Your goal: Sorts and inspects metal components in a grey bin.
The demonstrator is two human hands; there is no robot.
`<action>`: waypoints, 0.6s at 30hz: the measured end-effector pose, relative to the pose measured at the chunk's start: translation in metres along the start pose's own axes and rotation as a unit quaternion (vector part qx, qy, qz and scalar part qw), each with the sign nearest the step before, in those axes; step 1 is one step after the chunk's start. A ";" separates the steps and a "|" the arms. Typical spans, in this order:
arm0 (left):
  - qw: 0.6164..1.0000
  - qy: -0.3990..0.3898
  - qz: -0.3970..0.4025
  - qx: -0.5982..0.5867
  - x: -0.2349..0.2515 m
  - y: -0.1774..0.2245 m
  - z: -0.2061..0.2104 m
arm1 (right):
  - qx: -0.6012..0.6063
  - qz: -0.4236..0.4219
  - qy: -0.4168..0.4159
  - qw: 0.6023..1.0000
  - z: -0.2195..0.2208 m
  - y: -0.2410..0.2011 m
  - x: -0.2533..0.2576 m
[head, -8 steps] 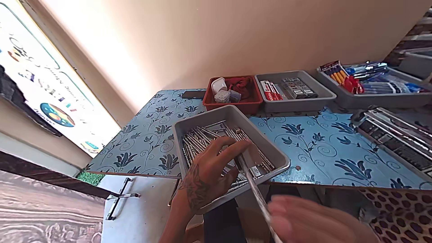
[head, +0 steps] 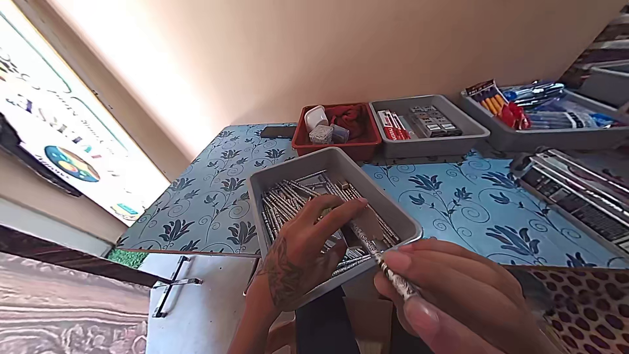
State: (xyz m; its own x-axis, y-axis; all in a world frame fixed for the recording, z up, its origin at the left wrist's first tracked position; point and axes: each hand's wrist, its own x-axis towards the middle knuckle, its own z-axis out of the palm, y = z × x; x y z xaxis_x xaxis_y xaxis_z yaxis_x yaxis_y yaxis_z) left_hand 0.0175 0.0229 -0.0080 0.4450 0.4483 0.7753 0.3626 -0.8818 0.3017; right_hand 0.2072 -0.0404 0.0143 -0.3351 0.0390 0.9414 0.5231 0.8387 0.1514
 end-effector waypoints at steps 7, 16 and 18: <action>0.998 0.009 -0.010 -0.056 -0.002 -0.003 0.001 | -0.081 0.080 -0.011 0.993 0.023 0.013 -0.015; 0.998 0.014 -0.039 -0.041 -0.001 0.002 -0.003 | -0.059 0.147 -0.041 0.987 0.013 -0.003 -0.014; 0.998 0.020 -0.033 -0.041 -0.001 0.000 -0.003 | -0.039 0.183 -0.032 0.982 0.009 -0.004 -0.014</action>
State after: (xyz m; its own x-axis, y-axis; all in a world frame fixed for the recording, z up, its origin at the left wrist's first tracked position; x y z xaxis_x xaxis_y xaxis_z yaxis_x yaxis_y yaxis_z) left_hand 0.0144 0.0217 -0.0072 0.3882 0.5014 0.7733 0.3220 -0.8600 0.3959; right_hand 0.2024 -0.0393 -0.0019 -0.1601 0.3665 0.9166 0.6748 0.7183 -0.1693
